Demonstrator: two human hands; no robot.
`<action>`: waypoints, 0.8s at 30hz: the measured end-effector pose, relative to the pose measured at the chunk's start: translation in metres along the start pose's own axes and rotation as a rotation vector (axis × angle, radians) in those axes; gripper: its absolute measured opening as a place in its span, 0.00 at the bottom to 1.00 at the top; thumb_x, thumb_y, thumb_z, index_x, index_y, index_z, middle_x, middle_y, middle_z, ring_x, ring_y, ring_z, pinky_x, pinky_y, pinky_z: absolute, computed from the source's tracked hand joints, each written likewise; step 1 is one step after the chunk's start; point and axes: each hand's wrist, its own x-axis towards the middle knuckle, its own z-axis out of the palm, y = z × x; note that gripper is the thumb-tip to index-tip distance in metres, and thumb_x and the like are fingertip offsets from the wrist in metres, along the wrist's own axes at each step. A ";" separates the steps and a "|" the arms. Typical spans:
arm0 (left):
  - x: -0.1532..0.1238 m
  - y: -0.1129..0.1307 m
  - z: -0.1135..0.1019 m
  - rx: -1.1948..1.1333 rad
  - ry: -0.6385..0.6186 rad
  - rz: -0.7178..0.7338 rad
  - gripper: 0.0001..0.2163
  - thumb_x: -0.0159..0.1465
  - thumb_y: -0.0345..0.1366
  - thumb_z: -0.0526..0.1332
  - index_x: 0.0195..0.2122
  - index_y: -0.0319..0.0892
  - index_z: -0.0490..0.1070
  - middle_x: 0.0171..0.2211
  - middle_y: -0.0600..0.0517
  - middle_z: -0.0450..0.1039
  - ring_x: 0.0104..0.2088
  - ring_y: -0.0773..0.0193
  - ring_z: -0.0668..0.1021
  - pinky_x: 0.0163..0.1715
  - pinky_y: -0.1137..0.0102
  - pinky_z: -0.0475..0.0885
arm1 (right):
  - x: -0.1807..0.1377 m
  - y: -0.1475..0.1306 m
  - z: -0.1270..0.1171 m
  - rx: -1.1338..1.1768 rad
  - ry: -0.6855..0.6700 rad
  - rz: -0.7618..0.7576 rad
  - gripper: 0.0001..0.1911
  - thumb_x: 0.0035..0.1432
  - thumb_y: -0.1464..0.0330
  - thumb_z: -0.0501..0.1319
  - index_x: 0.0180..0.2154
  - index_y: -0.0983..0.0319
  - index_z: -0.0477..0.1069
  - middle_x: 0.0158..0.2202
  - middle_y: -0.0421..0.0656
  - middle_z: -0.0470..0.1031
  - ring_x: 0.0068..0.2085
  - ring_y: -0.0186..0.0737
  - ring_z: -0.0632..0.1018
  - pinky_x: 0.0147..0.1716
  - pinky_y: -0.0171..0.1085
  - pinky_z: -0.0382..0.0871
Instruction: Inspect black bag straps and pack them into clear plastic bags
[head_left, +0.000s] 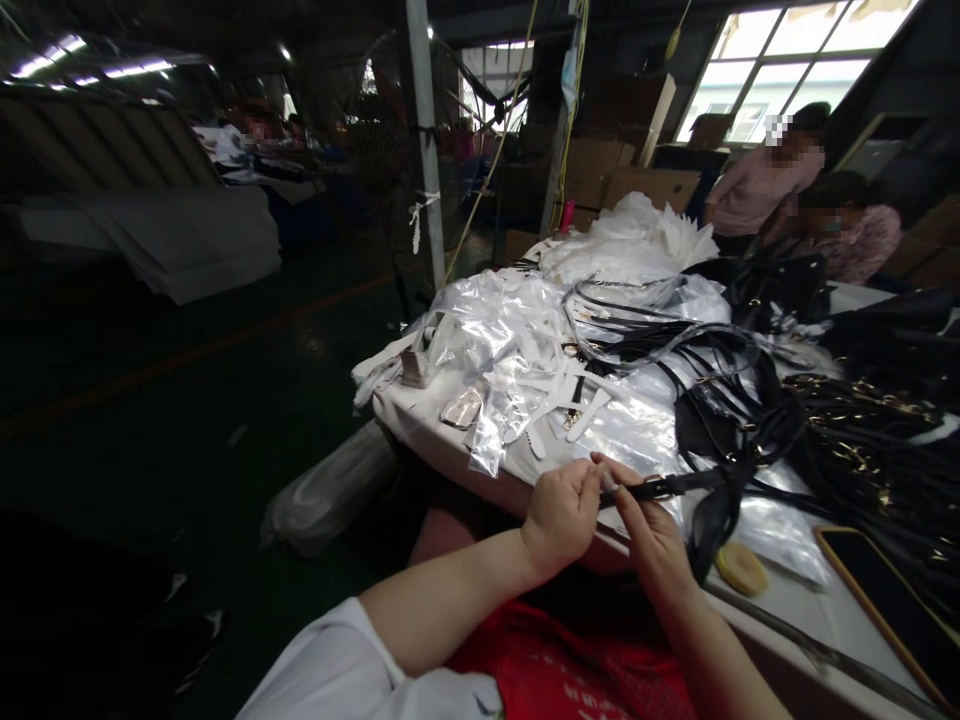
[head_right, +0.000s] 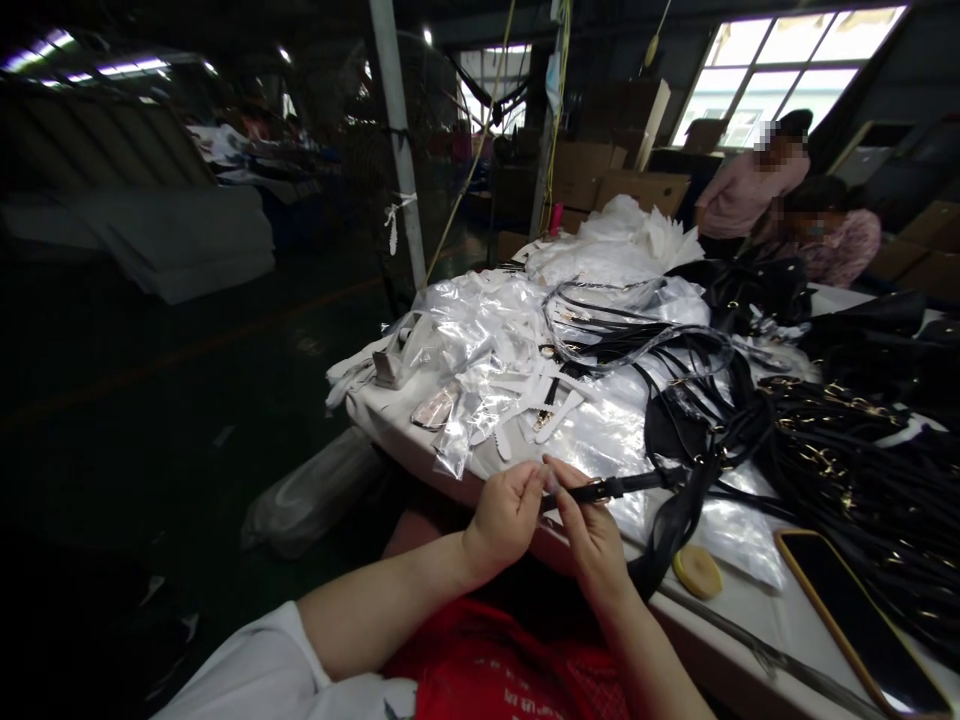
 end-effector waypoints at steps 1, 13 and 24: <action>0.002 0.000 -0.002 -0.034 -0.005 0.004 0.19 0.72 0.42 0.44 0.28 0.43 0.67 0.24 0.51 0.72 0.26 0.64 0.75 0.29 0.71 0.63 | 0.003 0.001 -0.006 0.114 0.025 0.083 0.19 0.58 0.55 0.65 0.49 0.56 0.78 0.49 0.45 0.79 0.55 0.49 0.74 0.59 0.46 0.62; -0.006 -0.005 -0.002 0.026 -0.263 0.003 0.20 0.71 0.42 0.48 0.25 0.41 0.69 0.21 0.52 0.70 0.23 0.65 0.71 0.23 0.71 0.58 | 0.012 -0.039 -0.051 0.338 0.150 0.208 0.15 0.43 0.61 0.76 0.32 0.62 0.81 0.26 0.42 0.77 0.24 0.34 0.74 0.25 0.33 0.71; -0.007 0.007 -0.005 0.001 -0.388 0.029 0.18 0.69 0.39 0.51 0.23 0.41 0.71 0.20 0.53 0.72 0.22 0.66 0.72 0.23 0.73 0.60 | 0.011 -0.052 -0.045 0.109 0.146 0.145 0.14 0.45 0.60 0.75 0.23 0.61 0.75 0.20 0.37 0.72 0.24 0.31 0.71 0.28 0.31 0.66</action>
